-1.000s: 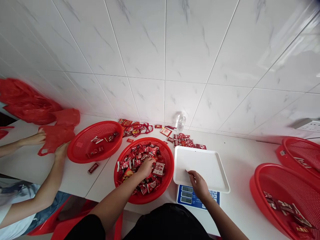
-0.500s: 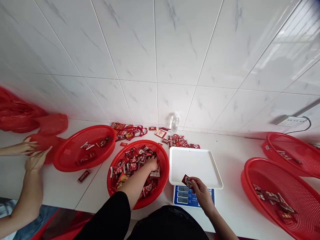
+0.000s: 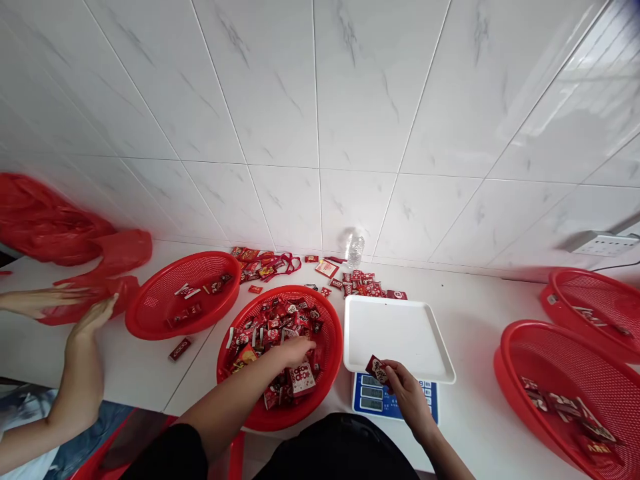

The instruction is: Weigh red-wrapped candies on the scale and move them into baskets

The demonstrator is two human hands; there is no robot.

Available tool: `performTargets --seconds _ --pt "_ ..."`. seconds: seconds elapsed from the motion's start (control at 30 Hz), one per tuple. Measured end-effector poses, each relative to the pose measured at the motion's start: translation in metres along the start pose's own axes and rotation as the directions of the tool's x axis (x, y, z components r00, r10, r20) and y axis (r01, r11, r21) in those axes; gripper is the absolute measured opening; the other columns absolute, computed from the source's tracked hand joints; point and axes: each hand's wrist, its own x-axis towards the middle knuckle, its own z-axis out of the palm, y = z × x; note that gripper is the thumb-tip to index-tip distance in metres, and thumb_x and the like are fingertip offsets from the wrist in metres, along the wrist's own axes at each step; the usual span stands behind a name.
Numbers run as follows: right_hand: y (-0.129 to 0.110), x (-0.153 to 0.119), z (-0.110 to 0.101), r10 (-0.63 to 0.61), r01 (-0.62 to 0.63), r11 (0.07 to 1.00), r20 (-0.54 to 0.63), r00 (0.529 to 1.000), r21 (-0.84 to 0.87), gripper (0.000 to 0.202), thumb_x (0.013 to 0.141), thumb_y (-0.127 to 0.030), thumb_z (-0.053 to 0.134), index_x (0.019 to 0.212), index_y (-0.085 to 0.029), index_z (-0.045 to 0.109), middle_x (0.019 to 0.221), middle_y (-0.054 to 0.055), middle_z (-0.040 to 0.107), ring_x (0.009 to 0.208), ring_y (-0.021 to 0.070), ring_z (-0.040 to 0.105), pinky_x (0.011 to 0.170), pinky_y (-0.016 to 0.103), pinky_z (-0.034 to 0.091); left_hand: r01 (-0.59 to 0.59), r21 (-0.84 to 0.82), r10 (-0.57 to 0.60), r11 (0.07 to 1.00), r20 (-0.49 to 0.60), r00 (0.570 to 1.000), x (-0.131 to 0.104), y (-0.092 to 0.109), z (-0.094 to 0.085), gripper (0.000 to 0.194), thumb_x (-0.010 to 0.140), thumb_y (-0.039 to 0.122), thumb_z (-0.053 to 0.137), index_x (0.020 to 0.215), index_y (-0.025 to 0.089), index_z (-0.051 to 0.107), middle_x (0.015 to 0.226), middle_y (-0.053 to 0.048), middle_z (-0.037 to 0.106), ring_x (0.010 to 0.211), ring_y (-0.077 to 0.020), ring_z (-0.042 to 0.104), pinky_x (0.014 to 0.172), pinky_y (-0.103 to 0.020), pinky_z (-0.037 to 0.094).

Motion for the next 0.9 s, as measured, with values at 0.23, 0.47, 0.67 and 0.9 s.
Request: performTargets --seconds 0.23,0.47,0.67,0.9 --pt "0.001 0.001 0.000 0.007 -0.006 1.000 0.062 0.998 -0.017 0.044 0.079 -0.058 0.047 0.100 -0.023 0.063 0.093 0.005 0.069 0.081 0.0223 0.063 0.063 0.030 0.049 0.102 -0.228 -0.171 0.968 -0.308 0.936 -0.029 -0.036 -0.010 0.036 0.079 0.026 0.050 0.114 0.024 0.056 0.126 -0.008 0.054 0.112 -0.0247 0.052 0.091 -0.032 0.040" --pt "-0.008 -0.001 0.003 0.006 -0.006 1.000 0.096 0.995 0.001 0.040 0.080 -0.055 0.047 0.100 -0.023 0.064 0.093 0.005 0.069 0.081 0.0217 0.062 0.065 0.030 0.050 0.081 -0.175 -0.133 0.981 -0.304 0.943 -0.010 -0.003 0.004 0.034 0.081 0.032 0.047 0.112 0.024 0.057 0.119 -0.009 0.055 0.110 -0.0247 0.052 0.091 -0.034 0.040" --pt "-0.009 -0.005 0.004 0.005 -0.008 0.999 0.079 0.997 0.032 0.043 0.077 -0.057 0.050 0.097 -0.021 0.064 0.090 0.006 0.070 0.079 0.0224 0.064 0.063 0.030 0.050 0.209 0.044 -0.201 0.977 -0.145 0.969 0.026 0.031 0.035 0.071 0.065 0.046 0.063 0.129 0.021 0.045 0.136 -0.019 0.039 0.126 -0.0405 0.034 0.102 -0.056 0.021" --pt "0.001 -0.006 0.005 0.022 -0.026 0.998 0.066 0.998 0.053 0.045 0.075 -0.059 0.052 0.096 -0.021 0.064 0.089 0.006 0.070 0.078 0.0230 0.064 0.062 0.030 0.050 0.214 -0.036 -0.217 0.976 -0.140 0.966 0.038 0.037 0.032 0.077 0.050 0.030 0.073 0.122 0.021 0.049 0.131 -0.022 0.042 0.112 -0.0430 0.047 0.090 -0.055 0.034"
